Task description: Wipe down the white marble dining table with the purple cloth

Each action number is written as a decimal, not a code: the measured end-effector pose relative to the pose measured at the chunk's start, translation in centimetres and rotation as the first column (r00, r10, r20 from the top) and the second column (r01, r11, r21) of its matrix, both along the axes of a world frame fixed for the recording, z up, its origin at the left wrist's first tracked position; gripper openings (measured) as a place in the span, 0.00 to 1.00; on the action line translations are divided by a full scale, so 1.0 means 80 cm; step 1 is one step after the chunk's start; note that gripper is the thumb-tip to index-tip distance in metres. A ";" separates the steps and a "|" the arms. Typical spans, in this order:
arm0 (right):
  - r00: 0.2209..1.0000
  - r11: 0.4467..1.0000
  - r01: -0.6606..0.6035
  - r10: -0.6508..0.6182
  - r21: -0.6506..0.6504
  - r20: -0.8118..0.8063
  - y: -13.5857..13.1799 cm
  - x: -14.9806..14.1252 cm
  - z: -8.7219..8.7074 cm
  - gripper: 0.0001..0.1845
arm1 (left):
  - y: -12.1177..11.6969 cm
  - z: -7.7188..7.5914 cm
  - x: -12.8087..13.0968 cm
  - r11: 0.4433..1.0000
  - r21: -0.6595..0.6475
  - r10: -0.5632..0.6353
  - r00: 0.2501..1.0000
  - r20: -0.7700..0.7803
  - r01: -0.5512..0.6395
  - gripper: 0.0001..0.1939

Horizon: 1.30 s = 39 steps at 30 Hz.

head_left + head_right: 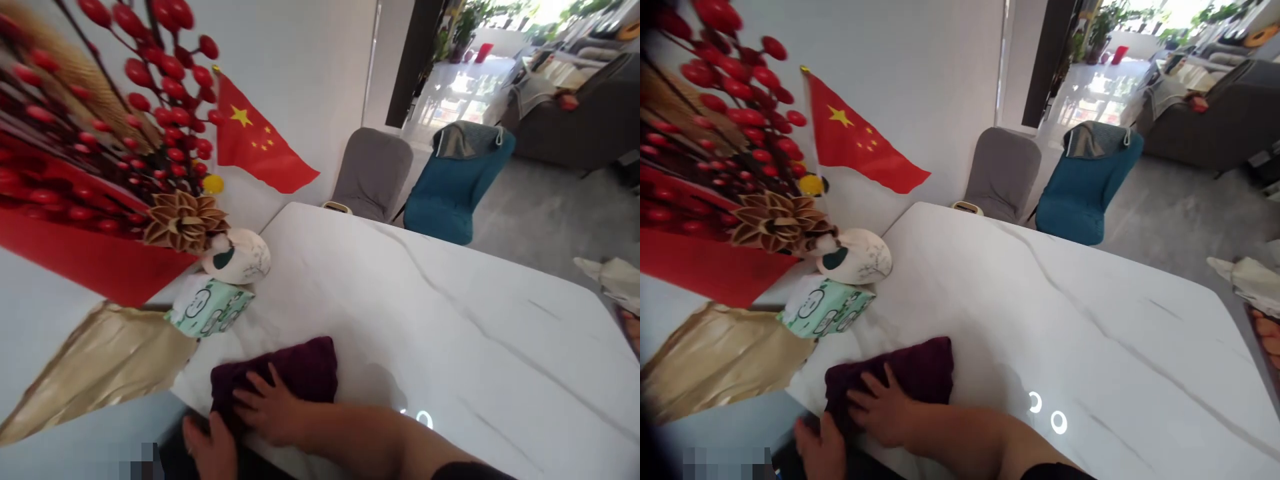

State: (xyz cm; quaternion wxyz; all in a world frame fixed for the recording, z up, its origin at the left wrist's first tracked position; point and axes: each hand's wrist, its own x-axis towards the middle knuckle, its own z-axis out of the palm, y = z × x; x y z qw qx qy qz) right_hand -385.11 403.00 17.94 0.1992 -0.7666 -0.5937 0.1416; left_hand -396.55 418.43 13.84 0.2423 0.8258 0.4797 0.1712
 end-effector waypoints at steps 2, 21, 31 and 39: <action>0.996 0.996 0.063 -0.067 -0.062 -0.066 -0.027 0.018 0.006 0.36 | -0.022 0.010 0.009 0.995 0.035 -0.088 0.995 -0.039 0.089 0.45; 0.774 0.733 0.631 -0.619 -0.255 0.133 -0.361 0.158 0.037 0.35 | -0.150 0.008 0.023 0.792 0.112 -0.559 0.786 -0.263 0.600 0.37; 0.900 0.910 0.400 -0.369 -0.105 0.231 -0.381 -0.003 0.043 0.27 | -0.144 -0.007 0.017 0.766 0.201 -0.595 0.791 -0.140 0.611 0.36; 0.915 0.945 0.318 -0.285 -0.075 0.284 -0.442 -0.244 0.075 0.30 | -0.160 0.023 0.010 0.743 0.205 -0.627 0.770 -0.117 0.637 0.37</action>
